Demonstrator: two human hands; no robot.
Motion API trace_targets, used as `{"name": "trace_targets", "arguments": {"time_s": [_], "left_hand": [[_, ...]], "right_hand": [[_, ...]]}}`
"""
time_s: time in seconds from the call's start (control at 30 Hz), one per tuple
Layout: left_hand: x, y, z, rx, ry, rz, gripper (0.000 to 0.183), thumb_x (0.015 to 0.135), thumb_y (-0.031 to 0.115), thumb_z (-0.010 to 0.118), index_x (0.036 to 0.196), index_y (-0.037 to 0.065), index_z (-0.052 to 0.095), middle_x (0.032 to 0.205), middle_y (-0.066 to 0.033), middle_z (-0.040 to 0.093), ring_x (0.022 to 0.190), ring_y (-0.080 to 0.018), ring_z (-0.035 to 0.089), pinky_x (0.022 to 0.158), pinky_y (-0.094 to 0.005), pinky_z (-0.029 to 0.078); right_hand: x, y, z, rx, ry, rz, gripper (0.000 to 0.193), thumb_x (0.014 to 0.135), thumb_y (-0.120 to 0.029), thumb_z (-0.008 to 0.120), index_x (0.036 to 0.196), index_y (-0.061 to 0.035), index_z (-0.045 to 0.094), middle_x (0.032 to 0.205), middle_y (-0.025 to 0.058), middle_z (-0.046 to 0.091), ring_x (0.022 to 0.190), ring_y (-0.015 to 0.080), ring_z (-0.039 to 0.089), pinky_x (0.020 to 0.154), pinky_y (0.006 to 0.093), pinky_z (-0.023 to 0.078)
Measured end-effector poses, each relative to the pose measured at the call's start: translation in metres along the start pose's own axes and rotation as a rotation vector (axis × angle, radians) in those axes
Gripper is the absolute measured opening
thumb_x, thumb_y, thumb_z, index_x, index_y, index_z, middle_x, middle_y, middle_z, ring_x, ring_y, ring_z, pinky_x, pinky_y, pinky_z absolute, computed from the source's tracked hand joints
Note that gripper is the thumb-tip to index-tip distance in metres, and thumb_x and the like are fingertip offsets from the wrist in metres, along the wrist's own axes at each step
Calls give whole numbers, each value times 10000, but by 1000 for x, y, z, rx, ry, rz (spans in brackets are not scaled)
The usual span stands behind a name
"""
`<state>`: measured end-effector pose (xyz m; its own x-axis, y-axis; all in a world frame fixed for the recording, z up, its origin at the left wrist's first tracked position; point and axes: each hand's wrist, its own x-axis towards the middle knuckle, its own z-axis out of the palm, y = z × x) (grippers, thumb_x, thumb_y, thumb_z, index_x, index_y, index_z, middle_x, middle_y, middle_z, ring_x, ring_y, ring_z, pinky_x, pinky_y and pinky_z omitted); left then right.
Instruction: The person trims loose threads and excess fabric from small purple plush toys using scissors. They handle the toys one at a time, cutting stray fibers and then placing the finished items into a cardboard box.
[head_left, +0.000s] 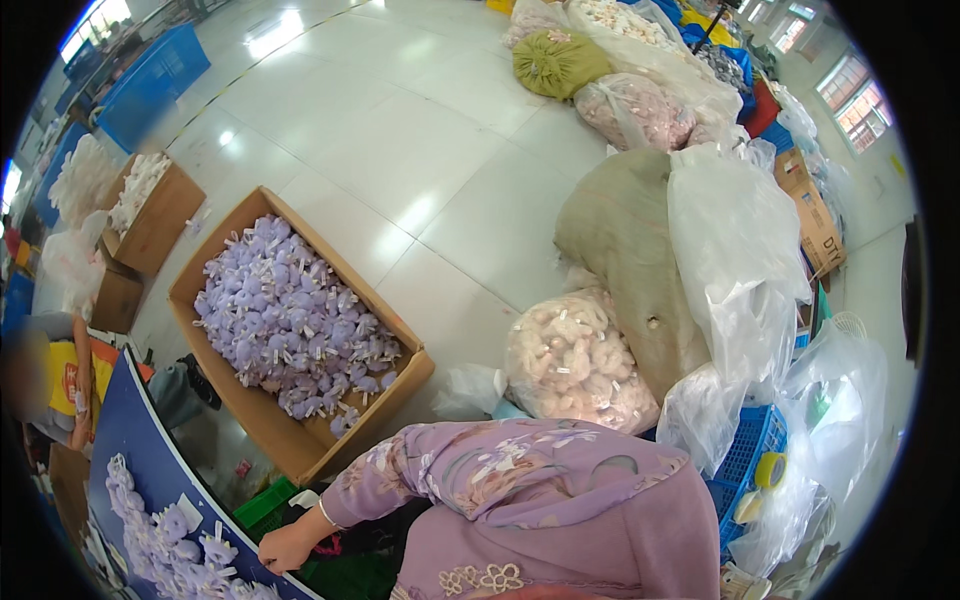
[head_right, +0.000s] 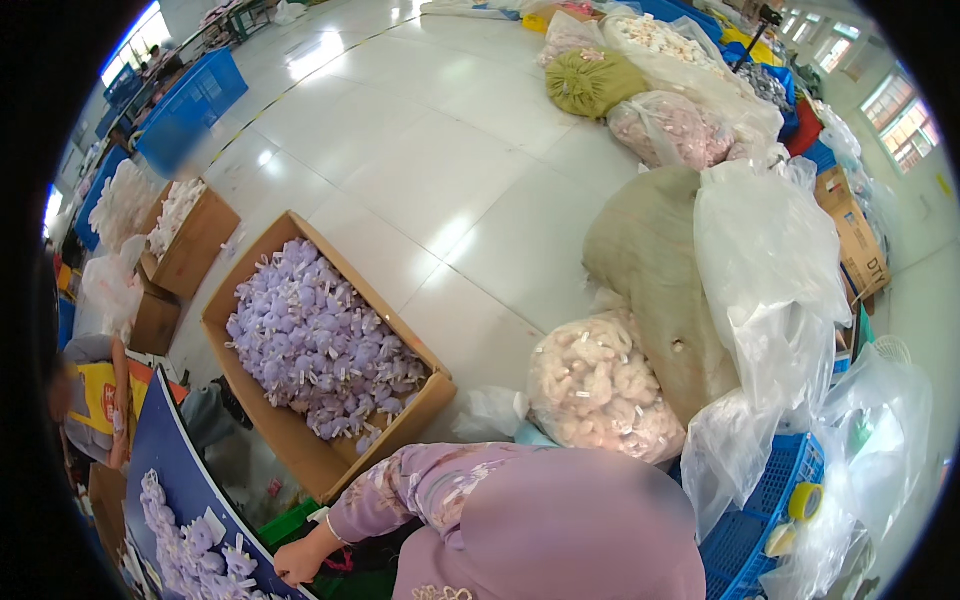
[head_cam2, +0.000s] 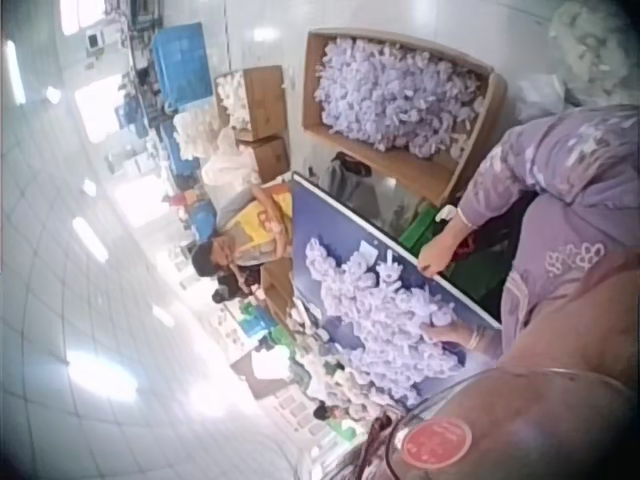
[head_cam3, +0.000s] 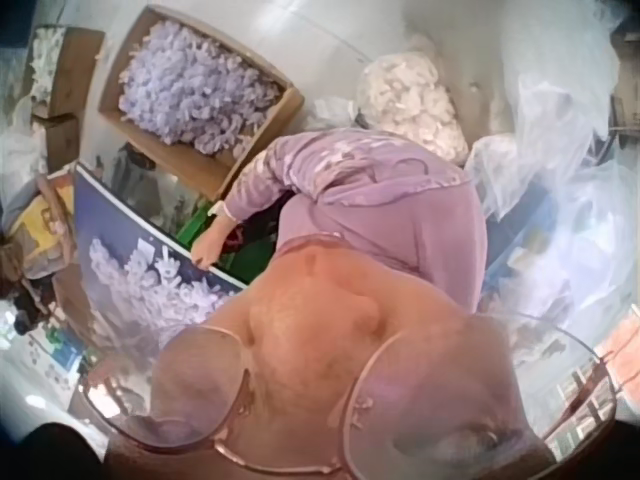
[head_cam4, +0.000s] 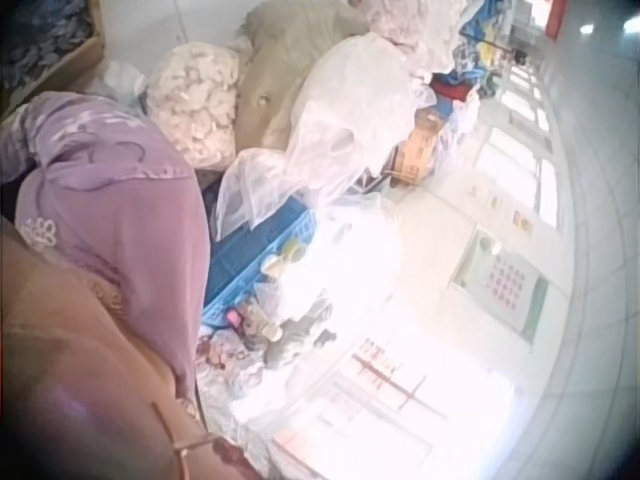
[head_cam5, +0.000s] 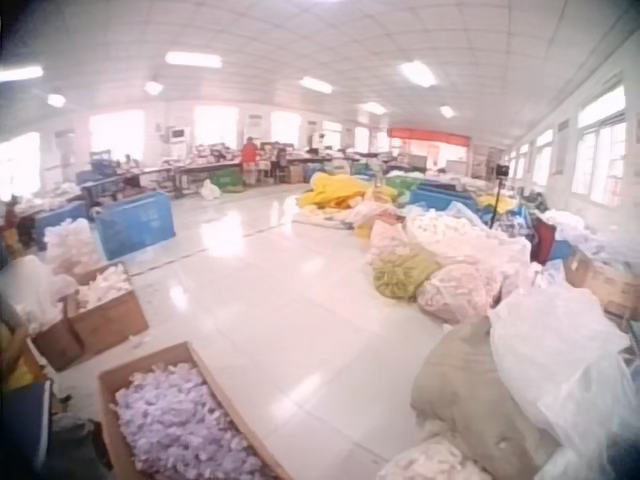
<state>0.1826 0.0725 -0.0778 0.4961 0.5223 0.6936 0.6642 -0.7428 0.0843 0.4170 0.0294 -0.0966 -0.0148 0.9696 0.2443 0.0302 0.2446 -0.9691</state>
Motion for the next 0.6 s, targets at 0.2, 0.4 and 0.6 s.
{"name": "trace_targets", "arguments": {"time_s": [0.2, 0.4, 0.6], "left_hand": [[5, -1, 0, 28, 27, 70, 523, 797, 145, 717, 1222, -71, 501, 1120, -228, 567, 1005, -372, 562, 871, -445, 459], [-5, -14, -5, 51, 32, 117, 584, 771, 119, 769, 1243, -83, 491, 1157, -247, 559, 1048, -399, 552, 916, -466, 449], [-24, 2, -14, -430, -4, -372, 568, 818, 123, 723, 1290, -70, 472, 1199, -266, 557, 1071, -401, 567, 938, -459, 461]], "right_hand": [[-3, -9, -12, 32, -106, -17, 251, 834, -207, 544, 819, 2, 681, 633, 94, 662, 567, 203, 635, 552, 353, 480], [-24, -45, -27, 488, -105, 270, 447, 935, -464, 506, 946, -23, 581, 672, 69, 654, 492, 151, 490, 475, 282, 402], [-7, -45, 19, 420, -174, 36, 410, 814, -281, 683, 991, 68, 564, 842, 118, 650, 747, 179, 597, 679, 322, 477]]}}
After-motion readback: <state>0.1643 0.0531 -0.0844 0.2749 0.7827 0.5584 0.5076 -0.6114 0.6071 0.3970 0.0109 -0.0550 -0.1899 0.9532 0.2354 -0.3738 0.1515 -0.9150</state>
